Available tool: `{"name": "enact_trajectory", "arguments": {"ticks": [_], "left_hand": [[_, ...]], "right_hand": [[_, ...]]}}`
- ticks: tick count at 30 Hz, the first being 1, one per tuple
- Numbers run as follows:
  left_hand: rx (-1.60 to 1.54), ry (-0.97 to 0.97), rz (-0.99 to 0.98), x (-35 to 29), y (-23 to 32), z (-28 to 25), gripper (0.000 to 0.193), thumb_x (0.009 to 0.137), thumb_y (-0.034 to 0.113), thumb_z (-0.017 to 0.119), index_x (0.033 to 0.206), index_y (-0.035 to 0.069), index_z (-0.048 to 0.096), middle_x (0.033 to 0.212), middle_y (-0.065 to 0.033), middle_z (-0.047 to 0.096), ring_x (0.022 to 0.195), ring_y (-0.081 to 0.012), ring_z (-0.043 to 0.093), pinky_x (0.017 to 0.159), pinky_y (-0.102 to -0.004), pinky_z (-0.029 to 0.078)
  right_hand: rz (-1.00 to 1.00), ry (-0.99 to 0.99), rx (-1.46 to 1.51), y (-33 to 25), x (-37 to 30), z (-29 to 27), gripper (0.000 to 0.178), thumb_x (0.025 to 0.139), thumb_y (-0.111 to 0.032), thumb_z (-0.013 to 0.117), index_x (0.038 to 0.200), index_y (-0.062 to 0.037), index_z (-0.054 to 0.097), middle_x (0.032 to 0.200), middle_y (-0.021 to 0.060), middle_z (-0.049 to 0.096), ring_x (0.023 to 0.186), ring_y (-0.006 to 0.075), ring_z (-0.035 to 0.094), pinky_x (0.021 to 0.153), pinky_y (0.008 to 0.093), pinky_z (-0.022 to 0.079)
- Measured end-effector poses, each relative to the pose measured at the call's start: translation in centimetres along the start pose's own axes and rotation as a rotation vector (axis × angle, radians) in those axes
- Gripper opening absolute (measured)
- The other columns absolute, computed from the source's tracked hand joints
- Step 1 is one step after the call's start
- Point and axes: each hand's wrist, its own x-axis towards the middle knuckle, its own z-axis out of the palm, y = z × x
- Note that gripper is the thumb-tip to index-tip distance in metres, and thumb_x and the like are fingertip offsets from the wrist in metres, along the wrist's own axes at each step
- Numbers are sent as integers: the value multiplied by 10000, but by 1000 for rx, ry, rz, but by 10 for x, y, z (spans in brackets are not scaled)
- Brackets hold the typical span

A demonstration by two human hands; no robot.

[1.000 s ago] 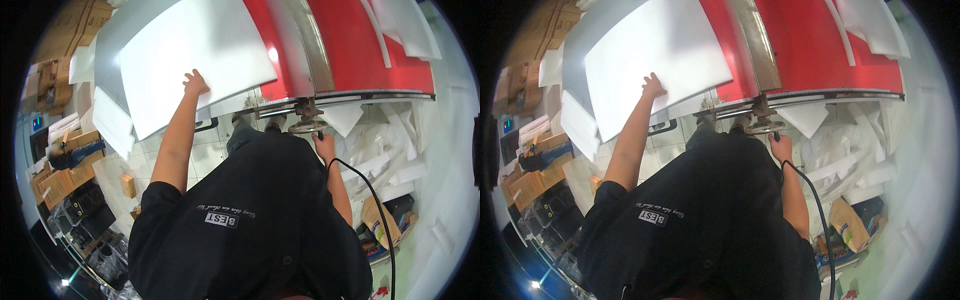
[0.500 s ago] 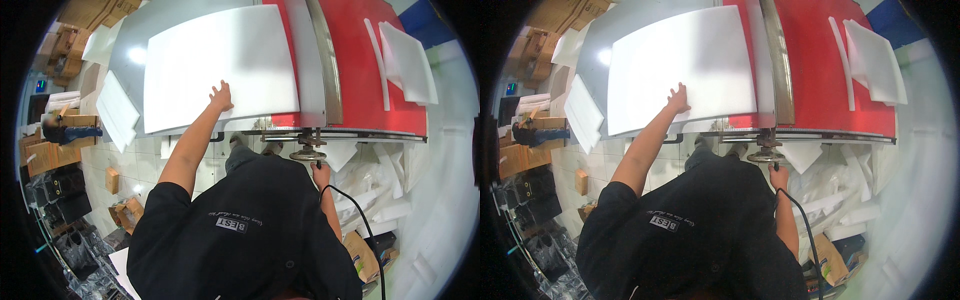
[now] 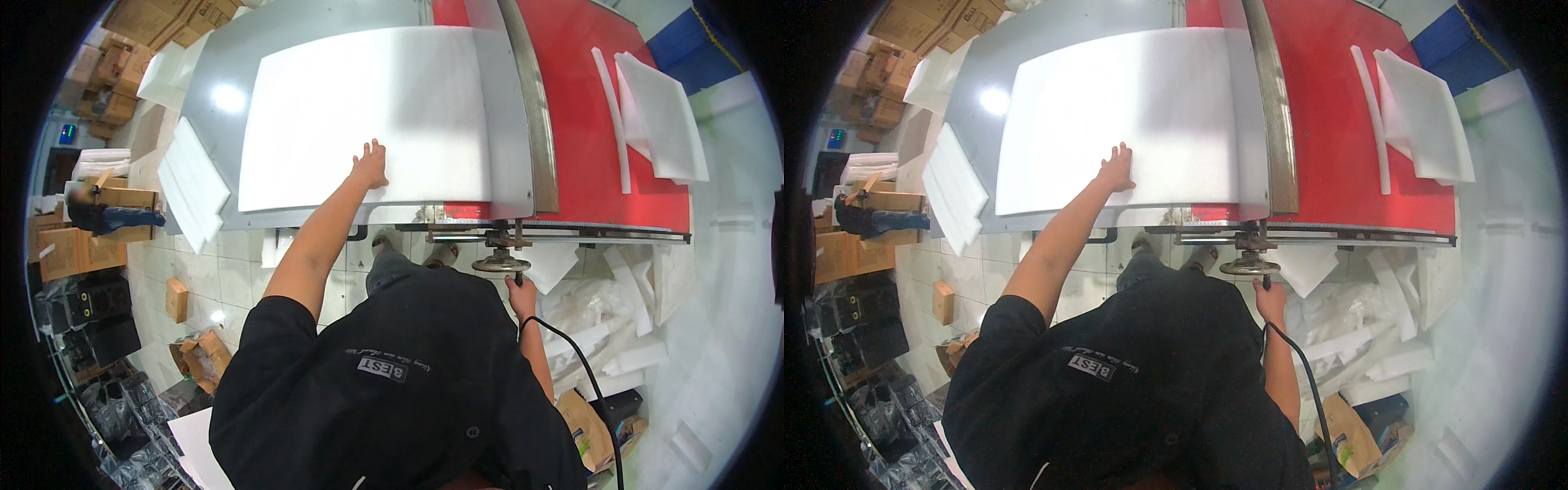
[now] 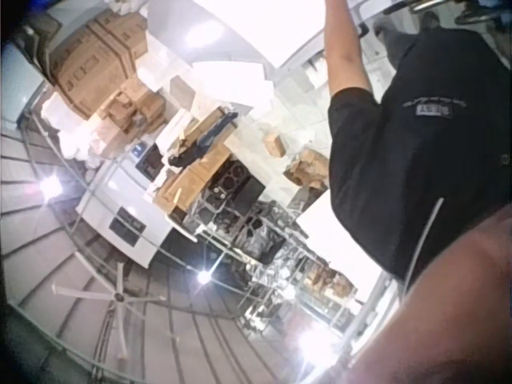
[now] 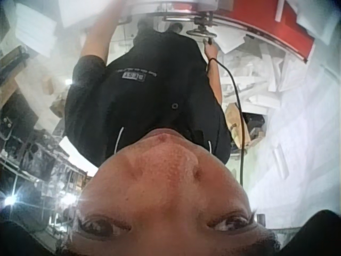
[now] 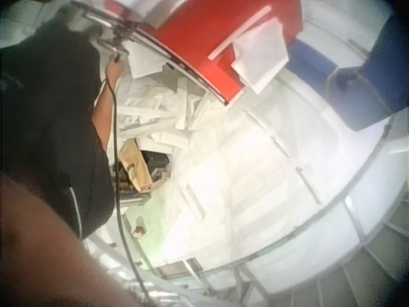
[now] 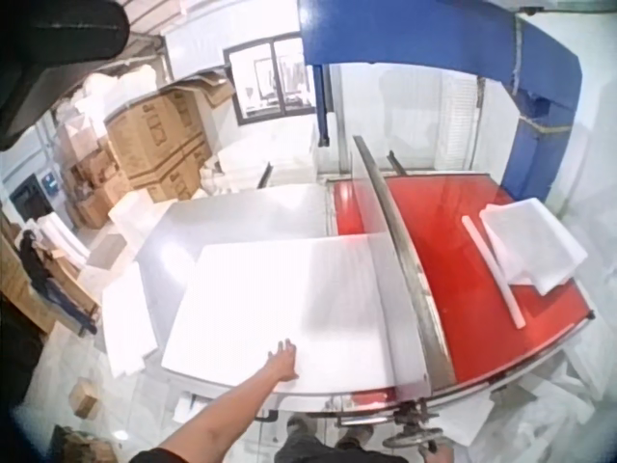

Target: The person repeatedly places white foam sheets onto a red and silver cutting machine, aligns them, and pulls a lever to cut the sheets. The person then removes the cut pieces and repeats the process with new sheets.

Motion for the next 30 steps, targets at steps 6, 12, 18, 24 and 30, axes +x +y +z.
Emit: {"name": "enact_trajectory", "arguments": {"ticks": [6,12,18,24,30], "left_hand": [[22,13,-20,1,-3,4,1026,754,249,853,1537,24,228,1676,-195,90,1535,-405,149,1172,-645,292],[47,46,-6,2,-4,10,1033,767,265,854,1539,18,214,1673,-205,95,1531,-410,163,1160,-657,299],[47,57,0,1,-2,9,1009,769,244,852,1531,15,231,1669,-209,109,1530,-412,166,1163,-656,296],[36,55,-11,-2,-1,8,1002,765,229,850,1532,21,238,1669,-207,109,1530,-412,166,1169,-651,291],[29,62,-8,-1,0,9,1007,762,226,851,1535,26,236,1671,-200,107,1534,-404,157,1169,-656,289]], "right_hand": [[-8,-37,24,-2,2,-2,478,862,-363,709,620,28,576,535,100,559,517,207,554,544,409,431],[24,-82,102,-4,3,-4,482,841,-383,710,685,62,607,616,234,594,593,382,599,601,489,423],[61,-115,95,-5,1,-6,492,849,-401,702,699,59,613,631,234,602,607,379,600,613,478,431],[38,-109,113,-5,0,-5,489,845,-406,707,706,54,616,623,215,593,588,347,571,607,468,423],[35,-123,111,-6,1,-6,486,838,-406,719,695,46,616,602,185,592,575,311,577,599,448,429]]}}
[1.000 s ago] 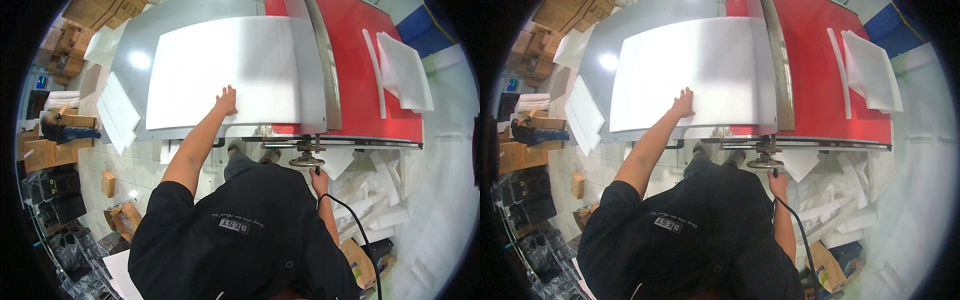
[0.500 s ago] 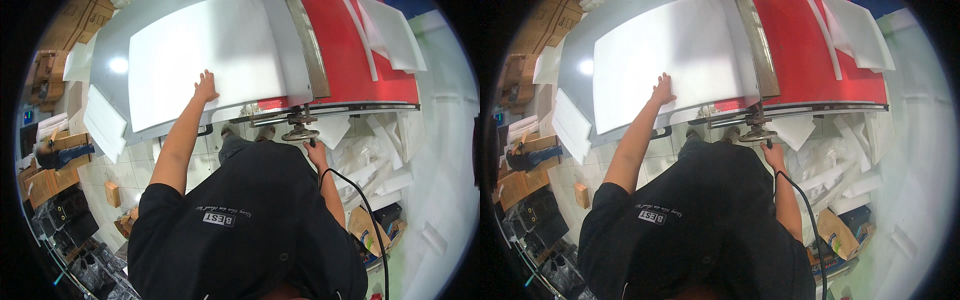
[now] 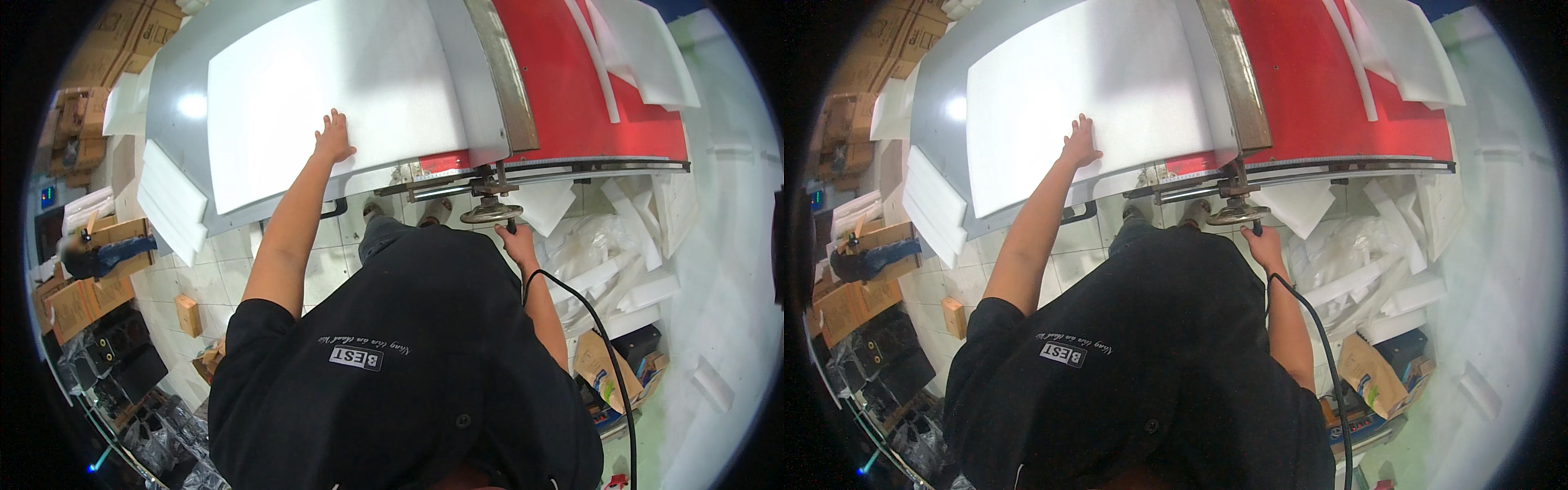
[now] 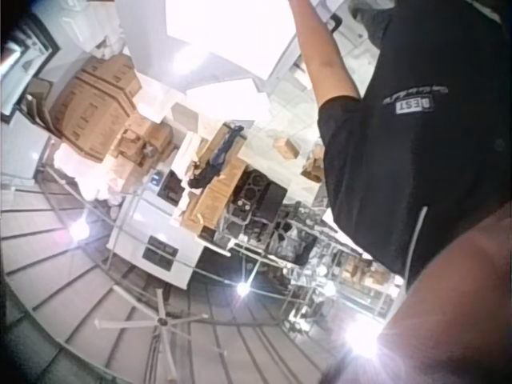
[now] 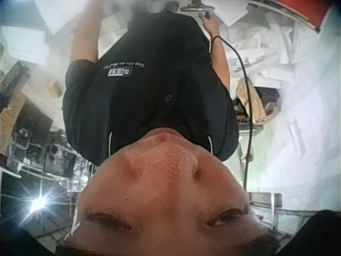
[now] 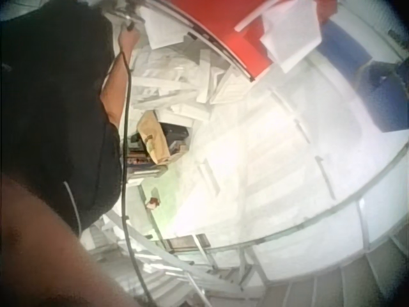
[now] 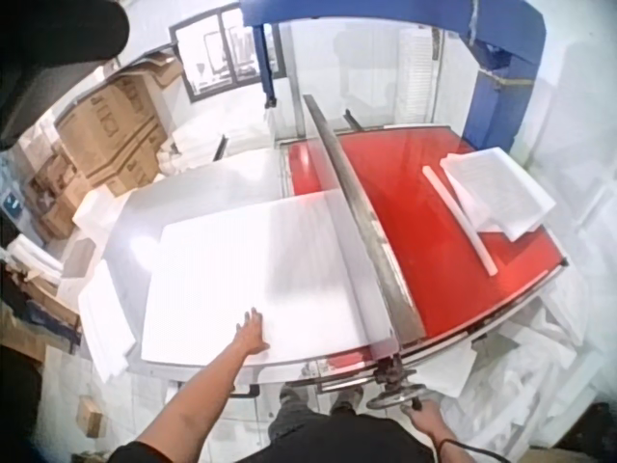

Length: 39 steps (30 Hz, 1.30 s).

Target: The person repeatedly places white foam sheets onto a red and silver cutting machine, aligns them, and pulls a lever to cut the sheets. The person then removes the cut pieces and repeats the process with new sheets.

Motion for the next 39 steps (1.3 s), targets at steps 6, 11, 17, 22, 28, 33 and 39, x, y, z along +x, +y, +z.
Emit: {"name": "enact_trajectory", "arguments": {"ticks": [6,11,17,22,28,33,39], "left_hand": [[1,-37,-25,0,1,-2,1019,777,243,844,1551,39,213,1677,-186,85,1540,-393,136,1171,-661,280],[-2,-34,-16,3,-1,1,1030,773,248,843,1554,52,202,1679,-182,83,1541,-392,131,1168,-667,284],[-15,-40,-21,3,-6,4,1050,756,276,850,1555,66,202,1682,-189,62,1543,-396,123,1165,-675,274],[-37,-39,-13,4,-7,5,1074,741,293,861,1559,66,203,1683,-188,58,1544,-401,114,1164,-681,262],[-67,-17,-25,-3,-1,-1,1222,639,423,926,1558,48,213,1680,-182,80,1544,-393,120,1169,-679,253],[-56,-30,-29,-2,1,-1,1267,618,476,933,1560,33,210,1681,-183,70,1546,-392,110,1175,-681,236],[-52,-48,-32,-2,3,-3,1323,612,496,932,1578,18,164,1681,-195,58,1547,-392,104,1176,-683,226]], "right_hand": [[24,-88,158,-6,-1,-5,457,848,-361,756,620,-10,572,558,71,569,507,183,554,527,381,435],[8,-117,220,-4,-1,-6,430,855,-328,763,631,-20,565,565,34,552,512,151,552,515,346,440],[-7,-146,216,-9,-3,-10,409,848,-339,766,685,8,624,586,35,566,527,150,556,526,342,447],[10,-167,168,0,2,-10,419,848,-366,764,716,15,649,612,48,603,554,156,566,547,346,451],[-54,-190,52,-19,-6,-22,481,852,-433,752,730,22,651,624,74,620,595,171,582,579,358,456],[-160,-179,-153,-17,-5,-32,515,836,-479,761,807,26,663,707,114,677,657,206,634,637,377,492],[-144,-293,-144,-29,-6,-79,406,852,-381,770,921,12,693,800,107,711,754,176,670,714,332,529]]}}
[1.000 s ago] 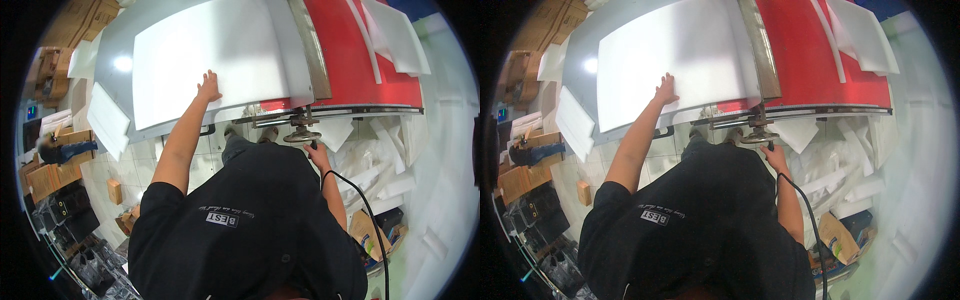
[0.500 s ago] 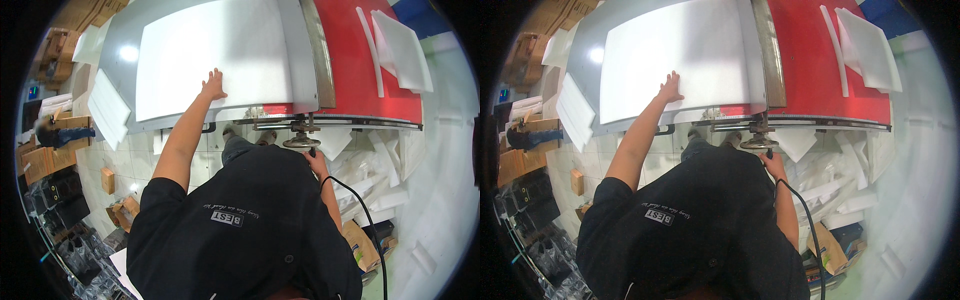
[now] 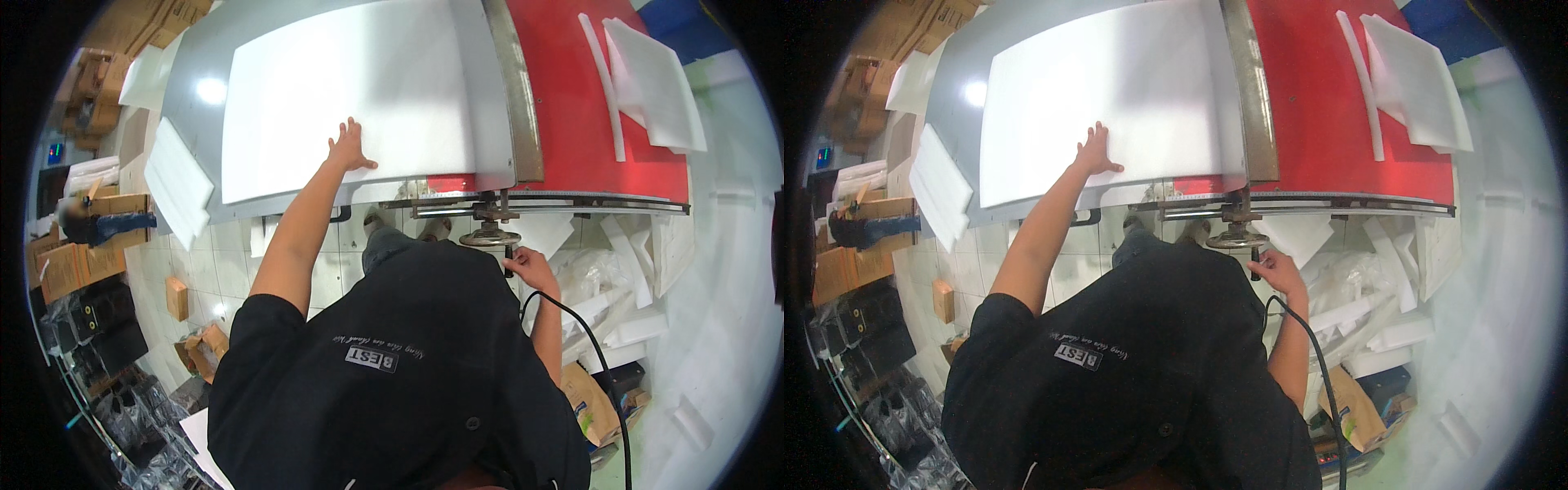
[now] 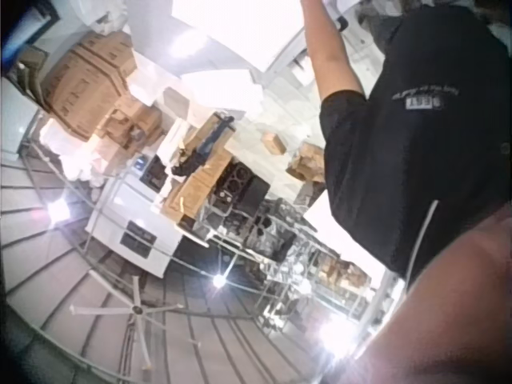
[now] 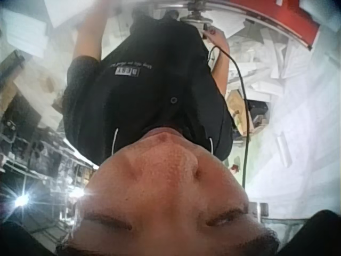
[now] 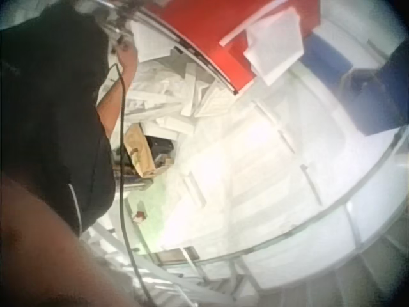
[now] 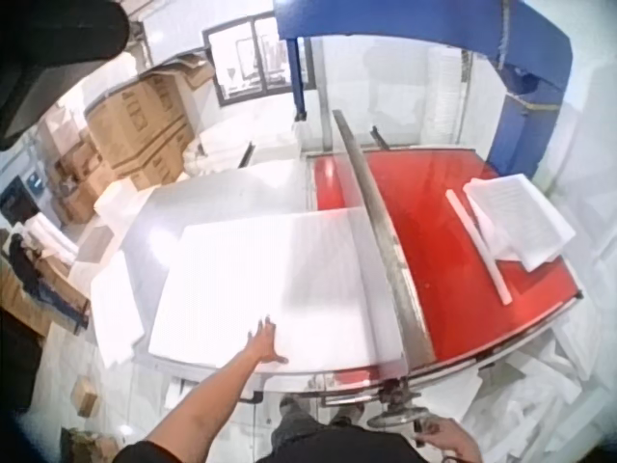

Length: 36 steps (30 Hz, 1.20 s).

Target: The person repeatedly places white foam sheets onto a red and silver cutting machine, aligns them, and pulls a lever to cut the sheets. The person then removes the cut pieces and repeats the process with new sheets.

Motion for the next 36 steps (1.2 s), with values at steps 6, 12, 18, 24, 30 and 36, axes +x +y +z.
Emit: {"name": "enact_trajectory", "arguments": {"ticks": [6,12,18,24,30,36], "left_hand": [[1,16,9,4,-5,5,1384,578,519,939,1582,2,139,1682,-205,42,1546,-403,99,1167,-684,229],[53,-17,14,9,1,7,1409,578,558,928,1587,0,119,1679,-218,22,1543,-411,96,1152,-699,241],[35,-22,15,10,0,0,1428,580,567,924,1586,-8,90,1681,-212,0,1545,-414,72,1149,-711,235],[0,-33,0,3,-8,7,1419,583,556,924,1592,14,87,1682,-207,-24,1547,-415,58,1155,-708,217],[-30,-26,32,2,0,1,1384,596,508,929,1583,6,99,1680,-207,0,1548,-409,44,1151,-718,215],[-26,-40,16,-8,3,-3,1304,644,480,918,1575,13,134,1689,-173,2,1554,-384,51,1146,-731,215]], "right_hand": [[-179,532,-171,-28,44,-90,382,878,-322,711,1110,-19,697,1017,205,717,962,368,687,860,437,526],[-646,594,-584,-92,141,-106,607,869,-164,632,1445,-72,463,1392,182,566,1225,380,556,1029,473,469],[-492,416,-501,-99,173,-91,445,817,-86,615,1260,-49,631,1276,187,641,1177,391,587,1002,467,482],[-324,348,-364,-124,146,-85,335,889,-154,584,1196,-59,677,1182,235,673,1138,413,623,947,492,501],[-224,429,288,-34,224,-75,367,1022,-276,457,1130,3,670,990,166,700,913,298,660,806,445,520],[-105,260,321,-41,238,-94,368,1034,-278,482,1195,21,624,1059,130,677,957,210,628,804,423,521]]}}
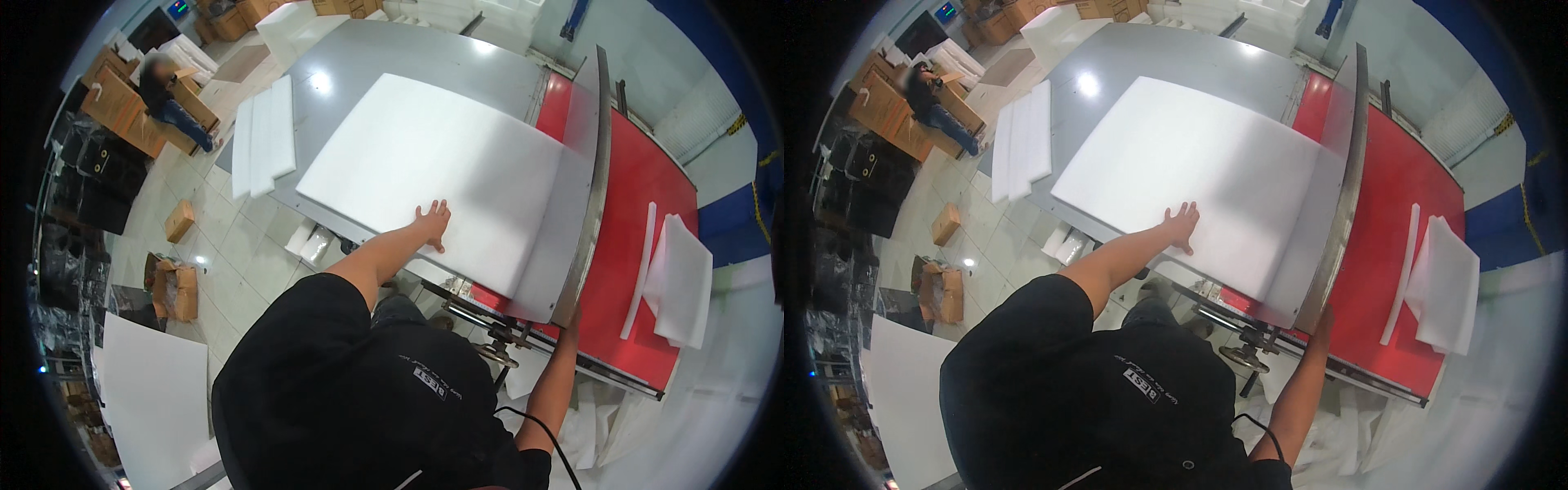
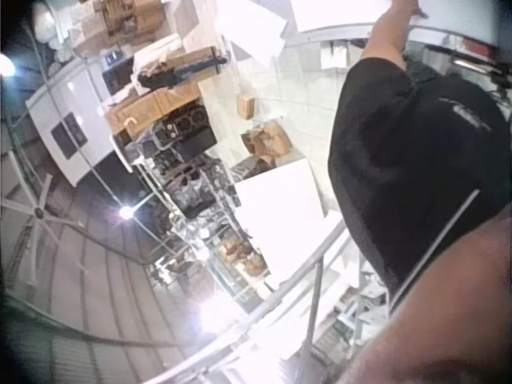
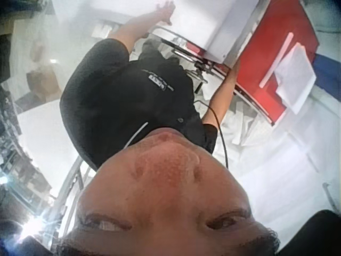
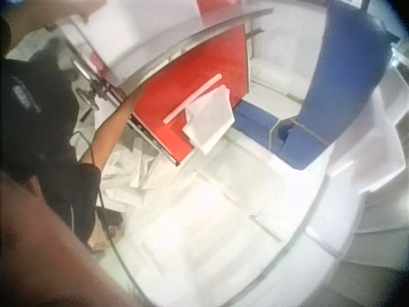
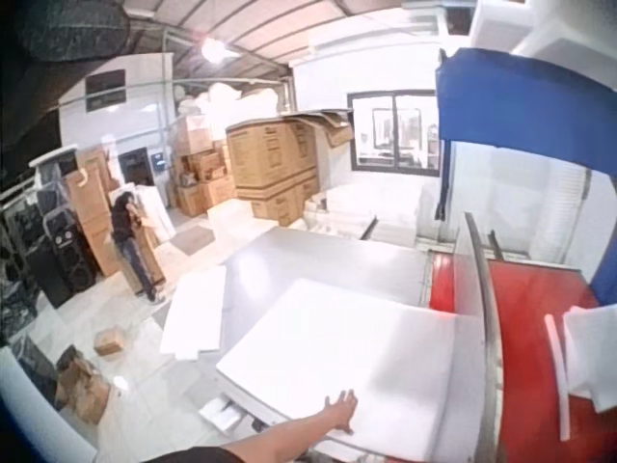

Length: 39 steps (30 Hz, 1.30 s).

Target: The person repeatedly places white foam sheets onto a red and silver cutting machine, aligns them, and pulls a lever to cut the sheets. The person then removes the cut pieces and repeats the process with new sheets.

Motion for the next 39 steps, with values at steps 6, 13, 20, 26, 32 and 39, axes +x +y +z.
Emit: {"name": "enact_trajectory", "arguments": {"ticks": [6,13,20,26,32,39], "left_hand": [[5,16,-17,-4,5,-1,1263,663,458,905,1566,1,148,1682,-194,8,1552,-393,45,1149,-722,223],[1,0,-24,-1,9,-14,1226,684,428,901,1558,-3,157,1686,-189,8,1555,-387,46,1156,-726,191],[4,25,7,-1,-4,-2,1267,688,517,864,1573,-12,127,1680,-202,-3,1552,-390,36,1117,-784,168],[-7,98,153,-15,-24,-2,1254,732,672,743,1596,21,110,1696,-138,-1,1564,-326,-12,1064,-853,75],[70,261,320,-15,-58,3,1210,783,834,528,1611,54,116,1700,-103,55,1569,-268,24,1101,-813,-3],[105,299,305,-14,-53,1,1192,788,875,456,1614,71,153,1704,-81,73,1572,-244,21,1103,-804,-37]], "right_hand": [[-64,70,68,-12,6,21,371,1027,-269,500,1238,16,604,1118,137,665,1006,216,623,838,418,513],[-105,138,157,-30,4,24,388,1018,-260,520,1288,11,581,1185,146,652,1063,222,617,879,412,504],[-61,428,329,-2,-95,20,454,1005,-250,546,1389,-8,530,1296,143,629,1143,249,615,930,413,479],[336,661,417,126,-239,55,475,983,-217,551,1420,-31,535,1255,129,668,1122,278,639,923,456,490],[512,661,537,64,-297,146,363,850,-222,639,1135,2,660,966,129,706,817,283,675,748,414,535],[524,581,-663,75,-267,115,488,766,-396,795,861,77,721,824,288,700,839,455,691,782,505,534]]}}
